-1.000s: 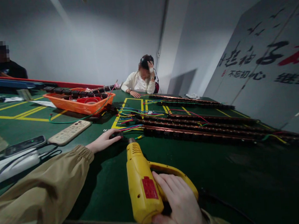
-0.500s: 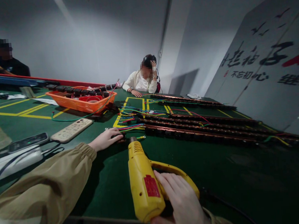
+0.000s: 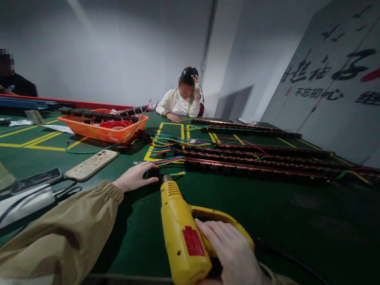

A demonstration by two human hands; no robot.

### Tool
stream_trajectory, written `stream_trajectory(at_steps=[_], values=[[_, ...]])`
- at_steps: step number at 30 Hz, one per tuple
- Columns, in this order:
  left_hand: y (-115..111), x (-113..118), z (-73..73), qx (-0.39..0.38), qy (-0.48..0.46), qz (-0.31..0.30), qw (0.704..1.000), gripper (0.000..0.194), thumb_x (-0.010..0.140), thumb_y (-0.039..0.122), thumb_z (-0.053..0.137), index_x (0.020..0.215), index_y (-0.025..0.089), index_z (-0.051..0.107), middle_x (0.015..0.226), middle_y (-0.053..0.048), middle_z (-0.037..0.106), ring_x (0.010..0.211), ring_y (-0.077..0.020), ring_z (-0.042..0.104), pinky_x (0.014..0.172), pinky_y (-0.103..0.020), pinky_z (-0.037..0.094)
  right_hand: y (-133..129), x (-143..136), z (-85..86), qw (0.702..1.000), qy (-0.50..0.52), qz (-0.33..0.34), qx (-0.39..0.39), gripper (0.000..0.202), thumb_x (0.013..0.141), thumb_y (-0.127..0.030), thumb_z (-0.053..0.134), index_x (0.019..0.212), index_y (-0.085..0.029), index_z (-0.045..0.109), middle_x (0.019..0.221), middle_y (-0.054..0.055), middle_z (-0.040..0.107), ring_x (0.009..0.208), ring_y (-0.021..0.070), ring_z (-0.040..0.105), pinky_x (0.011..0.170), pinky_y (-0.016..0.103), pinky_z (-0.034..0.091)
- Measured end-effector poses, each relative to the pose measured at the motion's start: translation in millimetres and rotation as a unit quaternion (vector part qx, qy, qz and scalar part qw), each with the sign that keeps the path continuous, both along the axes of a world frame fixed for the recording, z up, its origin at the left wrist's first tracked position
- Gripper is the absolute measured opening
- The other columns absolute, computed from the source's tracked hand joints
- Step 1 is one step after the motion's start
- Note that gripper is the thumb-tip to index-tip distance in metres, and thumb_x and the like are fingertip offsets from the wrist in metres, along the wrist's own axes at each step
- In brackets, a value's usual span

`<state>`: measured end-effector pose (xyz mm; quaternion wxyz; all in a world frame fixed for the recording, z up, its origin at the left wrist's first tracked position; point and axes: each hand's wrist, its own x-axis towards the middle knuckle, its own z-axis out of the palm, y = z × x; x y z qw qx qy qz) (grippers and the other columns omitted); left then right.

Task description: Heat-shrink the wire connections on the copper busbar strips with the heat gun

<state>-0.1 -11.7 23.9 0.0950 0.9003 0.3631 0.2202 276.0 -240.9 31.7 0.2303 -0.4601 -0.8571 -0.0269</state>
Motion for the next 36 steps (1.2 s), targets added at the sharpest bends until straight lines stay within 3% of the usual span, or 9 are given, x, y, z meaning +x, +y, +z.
stream_trajectory(at_steps=[7, 12, 15, 23, 29, 33, 36], values=[[0, -1, -1.8, 0.012, 0.002, -0.005, 1.000, 0.048, 0.080, 0.055, 0.052, 0.111, 0.018, 0.058, 0.112, -0.009, 0.060, 0.101, -0.0229, 0.058, 0.089, -0.033, 0.046, 9, 17, -0.4, 0.997, 0.034, -0.051, -0.052, 0.088, 0.076, -0.081, 0.010, 0.111, -0.017, 0.059, 0.098, 0.009, 0.064, 0.087, 0.0242, 0.059, 0.076, 0.039, 0.045], [1, -2, -1.6, 0.013, -0.002, -0.011, 1.000, 0.048, 0.078, 0.053, 0.056, 0.111, 0.019, 0.058, 0.113, -0.009, 0.060, 0.103, -0.0240, 0.058, 0.090, -0.034, 0.046, 15, 29, 1.5, 0.991, 0.031, -0.101, -0.080, 0.055, 0.093, -0.057, 0.021, 0.101, -0.019, 0.060, 0.096, 0.005, 0.065, 0.091, 0.0196, 0.059, 0.081, 0.034, 0.045], [2, -3, -2.0, 0.019, 0.001, -0.021, 1.000, 0.049, 0.077, 0.051, 0.058, 0.112, 0.018, 0.058, 0.115, -0.010, 0.060, 0.106, -0.0247, 0.057, 0.091, -0.034, 0.046, 18, 36, 3.5, 0.989, 0.027, -0.117, -0.085, 0.045, 0.095, -0.049, 0.025, 0.092, -0.020, 0.060, 0.090, 0.004, 0.064, 0.086, 0.0179, 0.059, 0.077, 0.032, 0.046], [2, -3, -2.0, 0.028, 0.020, -0.007, 0.999, 0.045, 0.077, 0.044, 0.058, 0.115, 0.019, 0.054, 0.118, -0.008, 0.059, 0.107, -0.0228, 0.057, 0.091, -0.032, 0.045, 25, 60, 6.1, 0.984, 0.008, -0.149, -0.099, 0.043, 0.094, -0.046, 0.027, 0.073, -0.021, 0.056, 0.074, 0.002, 0.059, 0.073, 0.0147, 0.057, 0.066, 0.027, 0.044], [-3, 0, -0.8, 0.037, 0.029, 0.032, 0.998, 0.058, 0.078, 0.041, 0.056, 0.130, 0.020, 0.042, 0.122, -0.007, 0.058, 0.109, -0.0222, 0.057, 0.089, -0.031, 0.047, 26, 65, 2.9, 0.979, 0.004, -0.180, -0.090, 0.045, 0.094, -0.047, 0.025, 0.073, -0.021, 0.055, 0.075, 0.002, 0.059, 0.074, 0.0157, 0.058, 0.065, 0.027, 0.043], [-3, 6, -4.8, 0.057, 0.016, 0.068, 0.996, 0.048, 0.079, 0.041, 0.054, 0.122, 0.020, 0.049, 0.117, -0.006, 0.061, 0.106, -0.0225, 0.058, 0.086, -0.031, 0.048, 24, 60, 0.7, 0.979, -0.003, -0.186, -0.080, 0.046, 0.094, -0.046, 0.023, 0.071, -0.021, 0.053, 0.073, 0.002, 0.059, 0.071, 0.0163, 0.057, 0.063, 0.028, 0.042], [0, 9, -8.0, 0.052, -0.007, 0.054, 0.997, 0.041, 0.080, 0.040, 0.053, 0.117, 0.021, 0.053, 0.114, -0.006, 0.062, 0.105, -0.0210, 0.058, 0.087, -0.031, 0.048, 21, 54, 0.4, 0.981, -0.008, -0.181, -0.075, 0.047, 0.095, -0.045, 0.020, 0.070, -0.021, 0.051, 0.070, 0.003, 0.058, 0.069, 0.0164, 0.055, 0.063, 0.029, 0.042]])
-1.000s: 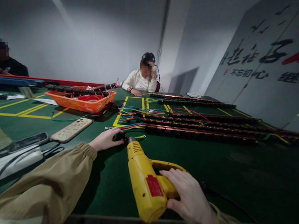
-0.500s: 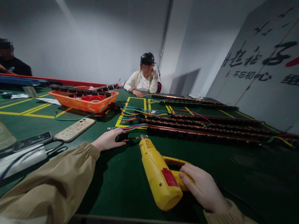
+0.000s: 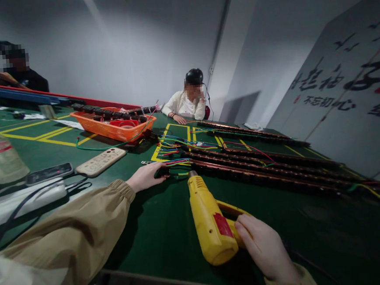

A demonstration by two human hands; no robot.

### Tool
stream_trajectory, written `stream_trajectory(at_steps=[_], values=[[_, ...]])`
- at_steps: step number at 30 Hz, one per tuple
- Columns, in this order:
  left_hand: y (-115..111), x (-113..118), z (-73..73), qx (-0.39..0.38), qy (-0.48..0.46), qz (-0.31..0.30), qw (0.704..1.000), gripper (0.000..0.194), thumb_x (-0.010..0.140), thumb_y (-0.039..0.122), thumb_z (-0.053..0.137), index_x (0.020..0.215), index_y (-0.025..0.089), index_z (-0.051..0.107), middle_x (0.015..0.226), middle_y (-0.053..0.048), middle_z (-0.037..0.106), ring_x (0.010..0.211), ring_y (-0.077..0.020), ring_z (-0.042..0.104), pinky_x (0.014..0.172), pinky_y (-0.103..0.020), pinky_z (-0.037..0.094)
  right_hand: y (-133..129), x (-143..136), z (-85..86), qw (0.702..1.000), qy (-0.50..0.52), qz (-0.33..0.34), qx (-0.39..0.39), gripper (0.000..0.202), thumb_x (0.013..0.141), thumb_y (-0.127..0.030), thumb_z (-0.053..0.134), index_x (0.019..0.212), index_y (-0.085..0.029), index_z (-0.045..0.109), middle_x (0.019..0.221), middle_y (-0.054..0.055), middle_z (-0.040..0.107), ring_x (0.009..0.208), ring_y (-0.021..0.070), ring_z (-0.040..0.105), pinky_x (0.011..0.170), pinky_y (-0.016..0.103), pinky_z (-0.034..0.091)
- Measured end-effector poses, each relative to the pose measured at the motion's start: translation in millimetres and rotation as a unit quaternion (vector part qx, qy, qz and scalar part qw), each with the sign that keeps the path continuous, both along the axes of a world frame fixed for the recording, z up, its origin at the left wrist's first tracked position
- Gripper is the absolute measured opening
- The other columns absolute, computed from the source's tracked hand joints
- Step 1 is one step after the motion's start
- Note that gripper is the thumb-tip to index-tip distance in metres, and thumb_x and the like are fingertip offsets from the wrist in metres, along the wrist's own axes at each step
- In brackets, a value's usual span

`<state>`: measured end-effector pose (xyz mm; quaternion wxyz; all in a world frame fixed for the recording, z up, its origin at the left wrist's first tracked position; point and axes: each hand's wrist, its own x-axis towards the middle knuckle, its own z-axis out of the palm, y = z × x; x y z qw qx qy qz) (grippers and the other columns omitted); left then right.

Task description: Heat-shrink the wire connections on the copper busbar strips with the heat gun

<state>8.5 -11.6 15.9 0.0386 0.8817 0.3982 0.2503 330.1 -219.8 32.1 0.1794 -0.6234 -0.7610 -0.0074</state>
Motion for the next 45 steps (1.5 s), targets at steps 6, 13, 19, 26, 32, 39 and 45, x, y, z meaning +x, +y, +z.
stream_trajectory(at_steps=[6, 13, 19, 26, 32, 39, 45], values=[[7, -1, -4.0, -0.010, -0.035, -0.048, 0.998, 0.042, 0.080, 0.039, 0.055, 0.116, 0.018, 0.054, 0.114, -0.008, 0.062, 0.105, -0.0217, 0.058, 0.091, -0.033, 0.046, -7, -20, 1.4, 0.999, -0.005, 0.044, 0.017, 0.043, 0.092, -0.052, 0.028, 0.083, -0.019, 0.056, 0.080, 0.006, 0.061, 0.075, 0.0198, 0.057, 0.068, 0.033, 0.045], [5, 0, -3.6, -0.032, -0.042, -0.071, 0.996, 0.042, 0.081, 0.038, 0.054, 0.117, 0.017, 0.053, 0.118, -0.010, 0.059, 0.110, -0.0226, 0.055, 0.096, -0.035, 0.044, -16, -49, 9.1, 0.990, -0.003, 0.134, 0.038, 0.031, 0.087, -0.032, 0.042, 0.110, -0.017, 0.055, 0.101, 0.008, 0.064, 0.091, 0.0208, 0.060, 0.083, 0.037, 0.047], [4, -2, -1.6, -0.032, -0.018, -0.069, 0.997, 0.041, 0.081, 0.037, 0.052, 0.117, 0.018, 0.052, 0.120, -0.010, 0.058, 0.111, -0.0229, 0.055, 0.096, -0.035, 0.044, -16, -48, 8.3, 0.989, -0.012, 0.142, 0.029, 0.043, 0.074, -0.029, 0.053, 0.114, -0.014, 0.056, 0.107, 0.010, 0.064, 0.095, 0.0244, 0.060, 0.089, 0.041, 0.046], [0, -3, 2.7, -0.017, 0.014, -0.055, 0.998, 0.037, 0.080, 0.034, 0.051, 0.113, 0.017, 0.053, 0.115, -0.009, 0.059, 0.106, -0.0222, 0.055, 0.091, -0.034, 0.046, -5, -23, 10.6, 0.988, 0.070, 0.123, -0.065, 0.039, 0.071, -0.039, 0.066, 0.105, -0.020, 0.059, 0.103, 0.005, 0.064, 0.095, 0.0208, 0.060, 0.086, 0.034, 0.047], [-2, -5, 7.0, -0.018, 0.022, -0.049, 0.998, 0.039, 0.080, 0.037, 0.052, 0.114, 0.018, 0.053, 0.116, -0.009, 0.059, 0.106, -0.0234, 0.056, 0.090, -0.035, 0.046, -2, -8, 13.9, 0.982, 0.101, 0.115, -0.113, 0.036, 0.075, -0.047, 0.063, 0.100, -0.021, 0.059, 0.097, 0.004, 0.063, 0.090, 0.0191, 0.059, 0.080, 0.031, 0.046], [-2, -8, 8.6, -0.017, 0.038, -0.041, 0.998, 0.042, 0.081, 0.039, 0.051, 0.117, 0.019, 0.052, 0.119, -0.009, 0.058, 0.107, -0.0241, 0.057, 0.088, -0.034, 0.048, 4, 20, 12.8, 0.980, 0.139, 0.105, -0.098, 0.038, 0.090, -0.049, 0.034, 0.089, -0.021, 0.060, 0.086, 0.004, 0.063, 0.079, 0.0170, 0.059, 0.072, 0.029, 0.047], [0, -12, 7.8, -0.017, 0.043, -0.059, 0.997, 0.042, 0.081, 0.039, 0.052, 0.119, 0.020, 0.050, 0.118, -0.008, 0.059, 0.107, -0.0226, 0.058, 0.088, -0.033, 0.047, 7, 30, 11.9, 0.987, 0.133, 0.046, -0.074, 0.037, 0.089, -0.048, 0.039, 0.077, -0.021, 0.061, 0.079, 0.003, 0.063, 0.075, 0.0168, 0.060, 0.067, 0.026, 0.048]])
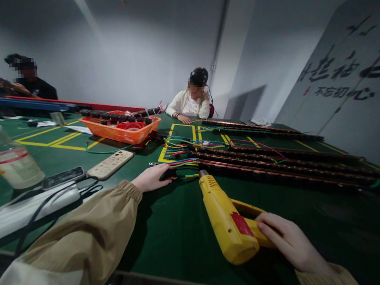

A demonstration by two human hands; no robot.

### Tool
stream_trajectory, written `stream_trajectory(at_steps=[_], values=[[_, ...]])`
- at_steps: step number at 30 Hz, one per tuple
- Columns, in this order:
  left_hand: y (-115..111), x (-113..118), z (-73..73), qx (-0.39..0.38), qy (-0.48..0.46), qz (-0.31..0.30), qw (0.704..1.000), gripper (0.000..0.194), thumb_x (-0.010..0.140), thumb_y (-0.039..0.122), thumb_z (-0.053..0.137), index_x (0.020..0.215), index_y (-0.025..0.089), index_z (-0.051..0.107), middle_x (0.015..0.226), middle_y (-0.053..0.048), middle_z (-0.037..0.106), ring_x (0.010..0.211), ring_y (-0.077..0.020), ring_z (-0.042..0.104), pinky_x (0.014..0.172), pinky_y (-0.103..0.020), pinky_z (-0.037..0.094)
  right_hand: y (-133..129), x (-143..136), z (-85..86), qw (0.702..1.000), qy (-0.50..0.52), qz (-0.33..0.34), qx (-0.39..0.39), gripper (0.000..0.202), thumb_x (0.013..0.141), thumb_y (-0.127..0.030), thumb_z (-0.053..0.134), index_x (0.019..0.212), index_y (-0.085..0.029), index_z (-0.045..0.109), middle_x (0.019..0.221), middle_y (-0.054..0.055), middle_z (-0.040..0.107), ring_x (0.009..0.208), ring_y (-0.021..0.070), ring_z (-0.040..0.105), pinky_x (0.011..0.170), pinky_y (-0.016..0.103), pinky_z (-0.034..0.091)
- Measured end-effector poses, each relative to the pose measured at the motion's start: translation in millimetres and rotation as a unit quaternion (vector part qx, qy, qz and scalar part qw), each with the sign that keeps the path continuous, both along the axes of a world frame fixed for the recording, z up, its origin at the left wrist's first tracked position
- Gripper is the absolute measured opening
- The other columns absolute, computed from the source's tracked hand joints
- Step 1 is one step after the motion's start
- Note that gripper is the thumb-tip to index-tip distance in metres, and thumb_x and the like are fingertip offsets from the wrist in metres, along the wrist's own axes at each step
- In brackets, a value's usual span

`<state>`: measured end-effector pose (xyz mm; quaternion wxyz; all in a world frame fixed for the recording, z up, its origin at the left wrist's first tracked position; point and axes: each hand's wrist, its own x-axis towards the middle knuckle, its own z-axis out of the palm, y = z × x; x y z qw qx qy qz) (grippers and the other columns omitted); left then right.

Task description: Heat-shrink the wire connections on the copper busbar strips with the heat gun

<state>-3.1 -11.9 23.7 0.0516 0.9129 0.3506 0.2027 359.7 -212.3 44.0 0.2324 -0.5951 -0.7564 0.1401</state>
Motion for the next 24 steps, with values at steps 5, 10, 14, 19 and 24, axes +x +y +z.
stream_trajectory(at_steps=[5, 10, 14, 19, 24], values=[[0, 1, -0.2, 0.008, -0.006, -0.007, 1.000, 0.043, 0.081, 0.035, 0.052, 0.122, 0.020, 0.048, 0.119, -0.008, 0.059, 0.109, -0.0219, 0.057, 0.092, -0.033, 0.046, -3, -4, -4.1, 0.999, -0.013, -0.013, 0.026, 0.038, 0.090, -0.047, 0.036, 0.079, -0.021, 0.062, 0.081, 0.003, 0.063, 0.078, 0.0173, 0.060, 0.070, 0.027, 0.048], [1, 3, -1.6, 0.003, -0.013, -0.001, 1.000, 0.043, 0.082, 0.038, 0.051, 0.120, 0.019, 0.049, 0.117, -0.009, 0.060, 0.108, -0.0225, 0.057, 0.091, -0.034, 0.045, -9, -13, -9.1, 0.996, -0.072, -0.013, 0.048, 0.037, 0.087, -0.052, 0.041, 0.088, -0.021, 0.061, 0.085, 0.005, 0.064, 0.077, 0.0186, 0.060, 0.067, 0.030, 0.049], [0, 5, -2.9, 0.011, -0.034, 0.025, 0.999, 0.048, 0.081, 0.043, 0.052, 0.122, 0.019, 0.047, 0.118, -0.009, 0.058, 0.109, -0.0235, 0.055, 0.092, -0.035, 0.045, -13, -33, -8.1, 0.991, -0.118, 0.005, 0.065, 0.038, 0.079, -0.054, 0.054, 0.094, -0.020, 0.058, 0.090, 0.007, 0.064, 0.081, 0.0211, 0.061, 0.072, 0.034, 0.050], [0, 8, -4.2, 0.010, -0.053, 0.020, 0.998, 0.042, 0.084, 0.042, 0.049, 0.120, 0.020, 0.049, 0.118, -0.008, 0.058, 0.109, -0.0218, 0.055, 0.093, -0.034, 0.045, -17, -63, -7.0, 0.988, -0.130, 0.028, 0.075, 0.037, 0.072, -0.046, 0.065, 0.095, -0.018, 0.057, 0.090, 0.007, 0.063, 0.083, 0.0222, 0.060, 0.074, 0.037, 0.049], [0, 9, -3.3, 0.004, -0.052, 0.015, 0.999, 0.041, 0.083, 0.036, 0.051, 0.121, 0.020, 0.049, 0.119, -0.006, 0.059, 0.110, -0.0205, 0.055, 0.094, -0.032, 0.044, -20, -81, -5.9, 0.990, -0.116, 0.046, 0.067, 0.033, 0.068, -0.039, 0.070, 0.091, -0.018, 0.058, 0.087, 0.005, 0.063, 0.081, 0.0219, 0.059, 0.073, 0.037, 0.049]])
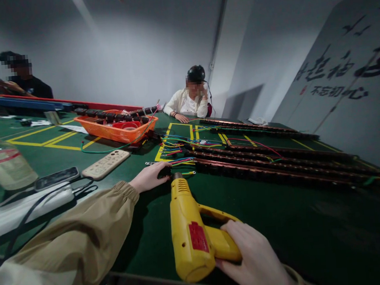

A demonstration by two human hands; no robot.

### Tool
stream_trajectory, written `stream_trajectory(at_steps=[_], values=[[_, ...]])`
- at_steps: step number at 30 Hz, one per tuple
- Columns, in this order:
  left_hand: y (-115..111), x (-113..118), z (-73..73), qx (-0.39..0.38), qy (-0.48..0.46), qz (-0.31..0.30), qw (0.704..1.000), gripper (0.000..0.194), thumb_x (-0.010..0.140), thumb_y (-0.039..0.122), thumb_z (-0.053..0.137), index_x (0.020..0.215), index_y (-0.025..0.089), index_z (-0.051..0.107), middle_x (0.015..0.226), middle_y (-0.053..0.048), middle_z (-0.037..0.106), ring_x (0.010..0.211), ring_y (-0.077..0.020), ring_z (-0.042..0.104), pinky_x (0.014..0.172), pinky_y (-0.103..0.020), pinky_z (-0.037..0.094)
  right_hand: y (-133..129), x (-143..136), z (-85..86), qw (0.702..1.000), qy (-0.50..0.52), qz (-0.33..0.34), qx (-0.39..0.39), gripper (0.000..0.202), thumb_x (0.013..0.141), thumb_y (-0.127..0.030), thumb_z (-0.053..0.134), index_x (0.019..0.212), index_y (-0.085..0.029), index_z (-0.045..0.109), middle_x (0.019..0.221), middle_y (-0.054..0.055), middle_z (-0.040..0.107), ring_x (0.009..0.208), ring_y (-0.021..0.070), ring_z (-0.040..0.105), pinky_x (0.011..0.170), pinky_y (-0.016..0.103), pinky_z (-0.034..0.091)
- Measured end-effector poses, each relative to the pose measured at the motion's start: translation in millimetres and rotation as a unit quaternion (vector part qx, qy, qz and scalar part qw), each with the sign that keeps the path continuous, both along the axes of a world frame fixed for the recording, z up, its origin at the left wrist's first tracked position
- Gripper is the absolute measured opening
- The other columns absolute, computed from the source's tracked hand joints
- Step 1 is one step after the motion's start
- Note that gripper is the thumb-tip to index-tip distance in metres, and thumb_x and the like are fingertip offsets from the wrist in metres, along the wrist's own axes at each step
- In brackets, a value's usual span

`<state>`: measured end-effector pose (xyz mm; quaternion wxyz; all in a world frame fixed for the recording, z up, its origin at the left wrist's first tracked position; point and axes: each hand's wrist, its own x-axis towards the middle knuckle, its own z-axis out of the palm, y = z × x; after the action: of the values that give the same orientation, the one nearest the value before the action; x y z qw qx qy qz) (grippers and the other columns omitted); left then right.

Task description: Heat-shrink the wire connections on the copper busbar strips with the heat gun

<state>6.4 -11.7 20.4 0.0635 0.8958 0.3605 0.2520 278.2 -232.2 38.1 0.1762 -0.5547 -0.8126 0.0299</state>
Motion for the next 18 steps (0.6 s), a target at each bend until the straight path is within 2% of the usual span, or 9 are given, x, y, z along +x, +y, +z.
stream_trajectory(at_steps=[6, 11, 18], values=[[-4, 0, 6.0, -0.012, 0.021, 0.014, 1.000, 0.041, 0.087, 0.041, 0.046, 0.122, 0.021, 0.049, 0.121, -0.006, 0.059, 0.111, -0.0230, 0.056, 0.093, -0.035, 0.045, 2, -3, -2.9, 0.999, 0.009, 0.005, 0.035, 0.037, 0.063, -0.039, 0.075, 0.091, -0.019, 0.059, 0.088, 0.005, 0.064, 0.082, 0.0222, 0.060, 0.074, 0.036, 0.049], [-3, 0, 5.4, -0.019, -0.005, 0.010, 1.000, 0.038, 0.089, 0.043, 0.044, 0.119, 0.022, 0.054, 0.119, -0.005, 0.061, 0.111, -0.0217, 0.056, 0.095, -0.034, 0.044, 3, -1, -6.3, 0.999, 0.004, 0.009, 0.051, 0.039, 0.063, -0.038, 0.076, 0.092, -0.018, 0.059, 0.087, 0.005, 0.064, 0.081, 0.0219, 0.061, 0.073, 0.035, 0.050], [3, -1, -1.1, -0.014, -0.059, 0.008, 0.998, 0.036, 0.088, 0.045, 0.046, 0.114, 0.023, 0.059, 0.114, -0.004, 0.062, 0.105, -0.0202, 0.057, 0.094, -0.033, 0.044, 5, 8, -6.3, 1.000, 0.027, 0.012, -0.008, 0.046, 0.065, -0.054, 0.072, 0.091, -0.020, 0.056, 0.086, 0.002, 0.062, 0.081, 0.0197, 0.060, 0.072, 0.033, 0.048]])
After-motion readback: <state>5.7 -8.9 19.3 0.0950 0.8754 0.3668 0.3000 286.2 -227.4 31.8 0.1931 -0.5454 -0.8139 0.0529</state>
